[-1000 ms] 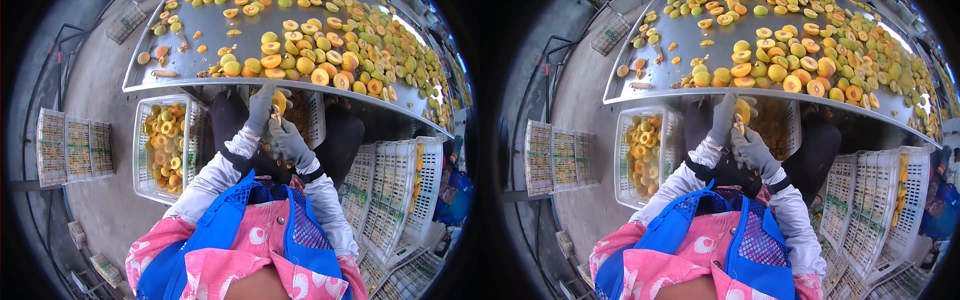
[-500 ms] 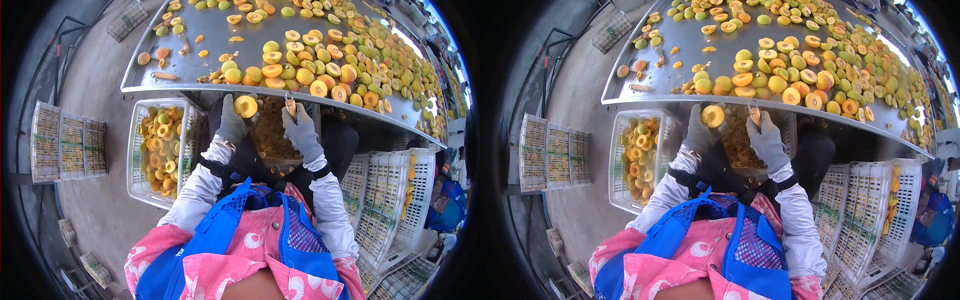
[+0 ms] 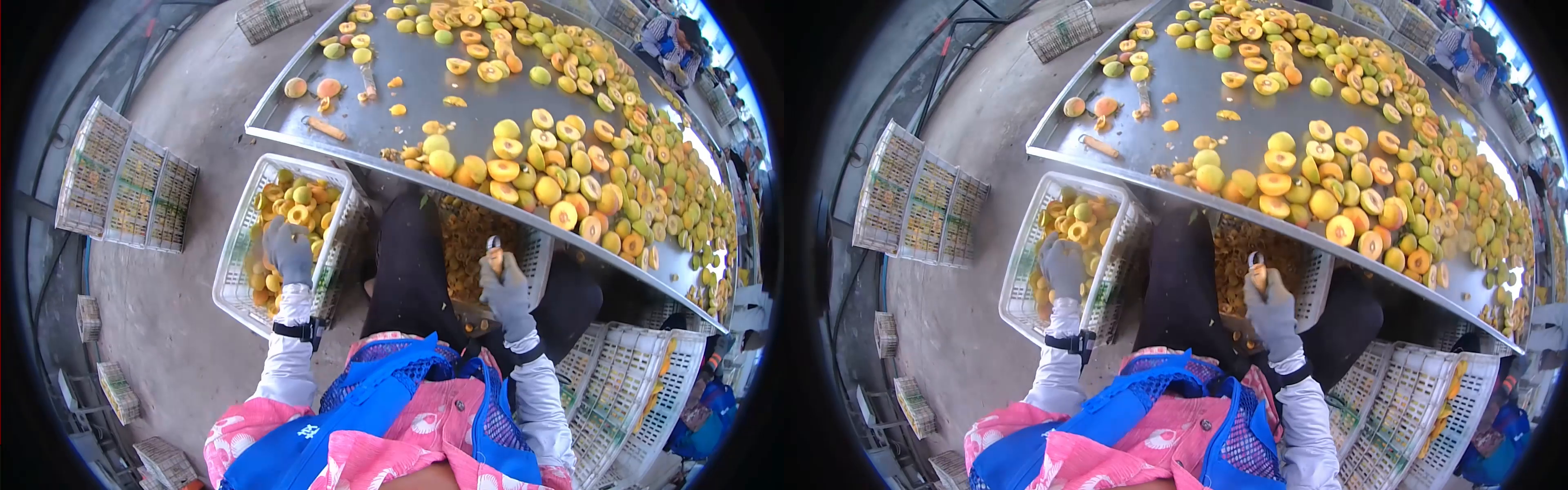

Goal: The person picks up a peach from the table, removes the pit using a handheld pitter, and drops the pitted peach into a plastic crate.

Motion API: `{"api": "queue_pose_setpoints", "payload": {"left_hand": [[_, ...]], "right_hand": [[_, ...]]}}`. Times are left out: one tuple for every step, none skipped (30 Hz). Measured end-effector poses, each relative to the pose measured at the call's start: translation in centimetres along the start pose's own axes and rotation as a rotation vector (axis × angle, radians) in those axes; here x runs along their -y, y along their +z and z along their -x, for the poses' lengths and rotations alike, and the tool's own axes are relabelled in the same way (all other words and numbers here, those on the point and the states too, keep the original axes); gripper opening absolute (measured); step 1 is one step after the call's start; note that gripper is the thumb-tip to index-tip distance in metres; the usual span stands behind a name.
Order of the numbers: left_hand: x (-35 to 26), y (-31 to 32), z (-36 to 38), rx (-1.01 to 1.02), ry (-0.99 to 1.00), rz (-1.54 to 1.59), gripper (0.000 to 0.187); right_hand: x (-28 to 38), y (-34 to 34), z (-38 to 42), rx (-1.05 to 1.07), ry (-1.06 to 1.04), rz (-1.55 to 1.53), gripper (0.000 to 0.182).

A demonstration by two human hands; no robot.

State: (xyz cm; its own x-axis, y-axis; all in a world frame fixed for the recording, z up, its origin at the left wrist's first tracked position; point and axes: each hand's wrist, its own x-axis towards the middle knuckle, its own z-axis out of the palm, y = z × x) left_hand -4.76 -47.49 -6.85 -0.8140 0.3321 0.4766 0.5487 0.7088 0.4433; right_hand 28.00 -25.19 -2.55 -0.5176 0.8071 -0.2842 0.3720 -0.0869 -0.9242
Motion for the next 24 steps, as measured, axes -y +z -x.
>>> {"api": "queue_pose_setpoints", "payload": {"left_hand": [[-0.7,-0.3,-0.4,-0.009,0.041,0.004,0.014],[-1.9,0.2,-1.1,-0.017,0.030,0.010,0.014],[-3.9,1.4,-2.5,0.059,0.123,0.190,0.014],[-6.2,2.6,-4.1,0.135,0.221,0.369,0.015],[-9.0,3.2,-5.6,0.129,0.237,0.388,0.018],[-11.2,4.0,-7.3,0.133,0.262,0.410,0.021],[-12.1,6.0,-9.4,0.171,0.363,0.350,0.030],[-12.9,8.1,-11.4,0.193,0.393,0.382,0.030],[-13.5,10.2,-13.6,0.238,0.410,0.226,0.034],[-14.2,12.1,-15.7,0.275,0.438,0.068,0.040],[-14.3,13.7,-17.6,0.346,0.401,-0.002,0.046],[-14.6,15.4,-19.4,0.412,0.360,-0.078,0.052],[-16.2,15.4,-21.2,0.569,0.342,-0.132,0.057],[-17.5,15.2,-23.0,0.724,0.320,-0.201,0.061],[-16.2,18.2,-24.1,0.729,0.283,-0.205,0.064],[-14.6,21.0,-24.6,0.731,0.235,-0.211,0.067],[-14.4,21.8,-24.8,0.725,0.252,-0.218,0.072],[-14.3,22.1,-24.5,0.726,0.247,-0.218,0.072],[-14.4,21.9,-24.2,0.734,0.316,-0.223,0.073],[-14.8,21.6,-24.5,0.733,0.383,-0.227,0.073],[-15.3,21.0,-25.1,0.822,0.443,-0.248,0.074],[-16.0,20.2,-25.9,0.810,0.420,-0.253,0.074],[-17.0,19.4,-26.9,0.916,0.461,-0.269,0.074],[-18.0,19.0,-27.9,1.023,0.505,-0.279,0.074]], "right_hand": [[3.0,-0.4,-0.4,-0.030,-0.071,-0.141,0.010],[3.3,-0.8,-1.8,-0.116,-0.268,-0.043,0.008],[3.9,-1.6,-3.3,-0.169,-0.443,0.001,0.011],[4.7,-2.2,-4.4,-0.225,-0.615,0.043,0.014],[6.1,-2.6,-4.6,-0.247,-0.705,-0.047,0.019],[8.1,-3.0,-4.6,-0.314,-0.746,0.028,0.024],[9.9,-3.8,-5.4,-0.395,-0.834,0.273,0.025],[11.2,-4.9,-6.7,-0.481,-0.900,0.532,0.027],[11.5,-5.9,-7.7,-0.533,-0.873,0.556,0.027],[11.5,-6.7,-8.7,-0.600,-0.736,0.630,0.027],[11.2,-7.6,-9.3,-0.660,-0.587,0.696,0.028],[11.0,-8.4,-9.8,-0.707,-0.550,0.709,0.028],[10.7,-9.1,-10.5,-0.708,-0.553,0.705,0.027],[10.1,-9.4,-11.0,-0.702,-0.556,0.698,0.027],[9.4,-9.7,-11.4,-0.685,-0.535,0.697,0.029],[8.4,-9.8,-11.8,-0.700,-0.508,0.705,0.029],[7.4,-9.7,-12.1,-0.682,-0.480,0.642,0.030],[6.8,-9.4,-12.5,-0.655,-0.462,0.572,0.032],[6.7,-8.9,-12.3,-0.646,-0.451,0.587,0.032],[5.9,-8.3,-12.2,-0.623,-0.418,0.582,0.031],[5.3,-7.8,-12.1,-0.595,-0.478,0.570,0.031],[4.6,-7.3,-12.2,-0.572,-0.514,0.578,0.031],[3.8,-6.6,-12.1,-0.571,-0.505,0.587,0.031],[3.1,-6.1,-12.0,-0.571,-0.494,0.598,0.031]]}}
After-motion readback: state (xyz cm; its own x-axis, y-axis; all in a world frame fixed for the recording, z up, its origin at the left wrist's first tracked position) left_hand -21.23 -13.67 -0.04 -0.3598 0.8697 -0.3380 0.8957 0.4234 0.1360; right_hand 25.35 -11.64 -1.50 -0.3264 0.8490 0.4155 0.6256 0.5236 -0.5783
